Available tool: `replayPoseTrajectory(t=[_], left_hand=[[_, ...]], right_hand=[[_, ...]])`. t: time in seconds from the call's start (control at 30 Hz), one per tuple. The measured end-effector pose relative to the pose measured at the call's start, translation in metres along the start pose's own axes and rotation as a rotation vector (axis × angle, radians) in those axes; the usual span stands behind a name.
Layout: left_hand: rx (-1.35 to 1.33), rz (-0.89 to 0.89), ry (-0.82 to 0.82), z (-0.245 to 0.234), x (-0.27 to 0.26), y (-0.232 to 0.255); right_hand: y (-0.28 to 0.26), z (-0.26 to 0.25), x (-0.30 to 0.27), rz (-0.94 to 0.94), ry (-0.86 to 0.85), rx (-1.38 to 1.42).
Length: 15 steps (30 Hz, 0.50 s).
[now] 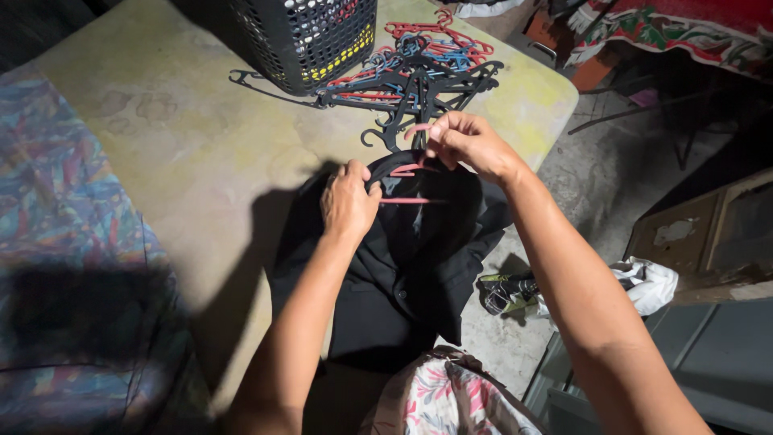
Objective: The person folds a black jacket on a table, places it on a pink hanger, and hangs it in a wardrobe. The person then retrieves a striped shirt from a laundry basket and places it on a blue hanger.
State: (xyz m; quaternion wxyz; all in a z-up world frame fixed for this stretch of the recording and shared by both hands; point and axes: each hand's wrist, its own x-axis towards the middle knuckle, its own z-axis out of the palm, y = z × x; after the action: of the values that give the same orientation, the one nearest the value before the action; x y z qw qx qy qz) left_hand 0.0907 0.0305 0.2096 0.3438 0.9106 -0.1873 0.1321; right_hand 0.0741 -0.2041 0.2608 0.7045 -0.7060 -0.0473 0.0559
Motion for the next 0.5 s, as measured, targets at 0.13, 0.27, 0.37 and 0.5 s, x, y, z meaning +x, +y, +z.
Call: replayPoseTrajectory(t=[0.13,0.27,0.37,0.5], left_hand=[[0.035,-0.139,-0.019,0.008,0.006,-0.005],[0.170,0.017,-0.042,0.021,-0.006,0.008],[-0.109,0.197,-0.164,0.006,-0.028,0.016],[0.026,0.283,0.317,-0.023,-0.017,-0.004]], right_hand=[[0.005,0.004,0.005,-0.015,0.011,-0.159],[0.008,0.003,0.014,0.038,0.137,-0.145],[0.004,-0.013,0.021,0.058,0.147,-0.001],[-0.002,-0.046,0.019,-0.021,0.082,0.147]])
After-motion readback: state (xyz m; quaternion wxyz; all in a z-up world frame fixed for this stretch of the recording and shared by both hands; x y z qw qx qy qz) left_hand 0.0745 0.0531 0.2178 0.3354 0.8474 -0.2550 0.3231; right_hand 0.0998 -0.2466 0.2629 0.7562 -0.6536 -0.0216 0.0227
